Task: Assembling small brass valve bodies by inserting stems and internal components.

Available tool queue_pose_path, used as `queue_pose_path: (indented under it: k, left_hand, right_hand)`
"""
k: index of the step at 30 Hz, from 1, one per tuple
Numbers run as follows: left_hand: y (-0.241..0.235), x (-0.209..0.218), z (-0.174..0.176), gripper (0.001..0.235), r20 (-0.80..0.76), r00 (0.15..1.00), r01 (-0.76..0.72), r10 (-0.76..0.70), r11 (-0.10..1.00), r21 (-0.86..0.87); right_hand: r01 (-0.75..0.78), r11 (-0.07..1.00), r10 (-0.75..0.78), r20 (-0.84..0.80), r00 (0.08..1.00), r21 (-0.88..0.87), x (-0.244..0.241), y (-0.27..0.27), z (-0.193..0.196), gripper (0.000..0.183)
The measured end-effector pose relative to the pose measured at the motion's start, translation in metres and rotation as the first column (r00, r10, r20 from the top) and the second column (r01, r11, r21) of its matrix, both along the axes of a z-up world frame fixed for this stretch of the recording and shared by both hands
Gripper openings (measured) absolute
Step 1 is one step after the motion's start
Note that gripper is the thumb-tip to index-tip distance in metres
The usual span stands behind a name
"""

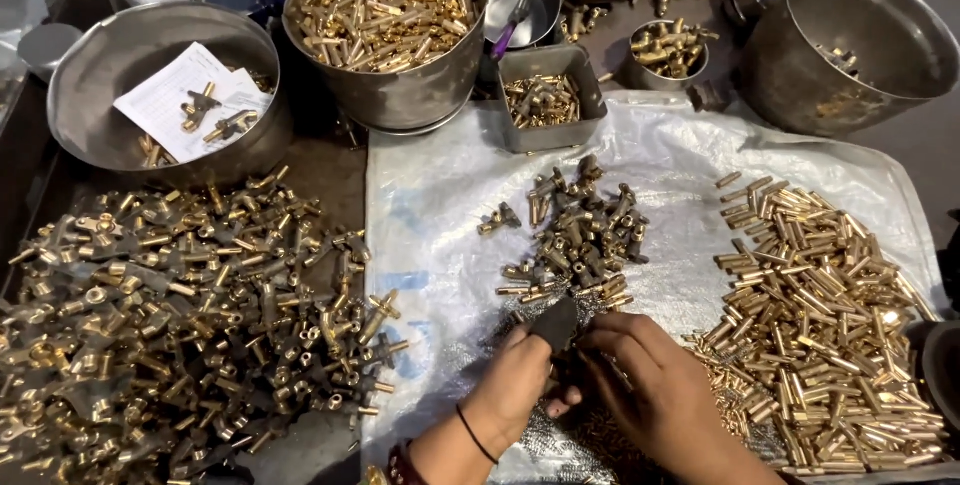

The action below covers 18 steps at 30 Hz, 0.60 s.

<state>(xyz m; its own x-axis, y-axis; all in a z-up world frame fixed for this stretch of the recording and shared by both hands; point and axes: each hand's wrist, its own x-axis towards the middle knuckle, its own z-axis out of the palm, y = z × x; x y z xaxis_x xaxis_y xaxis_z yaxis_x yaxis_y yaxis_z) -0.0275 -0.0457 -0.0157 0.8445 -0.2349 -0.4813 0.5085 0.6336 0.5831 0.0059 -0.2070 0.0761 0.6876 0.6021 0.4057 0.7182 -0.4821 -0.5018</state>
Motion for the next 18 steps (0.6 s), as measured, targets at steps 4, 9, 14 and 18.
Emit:
queue_pose_path:
  k: [4,9,14,18]
  left_hand:
    - [-0.001,0.002,-0.002,0.036,0.096,0.994,0.046,-0.051,0.997,0.056]
    - [0.0,0.0,0.006,0.038,0.145,0.98,0.121,-0.138,0.985,0.121]
    - [0.001,0.001,0.003,0.037,0.18,0.968,0.156,-0.177,0.98,0.124]
    - [-0.001,0.002,-0.002,0.036,0.141,0.974,0.161,-0.179,0.978,0.131]
  right_hand:
    - [0.051,0.999,-0.05,0.019,0.999,-0.019,-0.003,0.0,-0.002,0.023]
    - [0.04,0.998,-0.048,-0.156,0.987,-0.057,-0.002,-0.012,0.003,0.024]
    - [0.074,0.994,-0.087,-0.161,0.983,-0.084,-0.009,-0.015,-0.004,0.026]
    - [0.093,0.992,-0.098,-0.062,0.993,-0.079,-0.012,-0.017,-0.012,0.028]
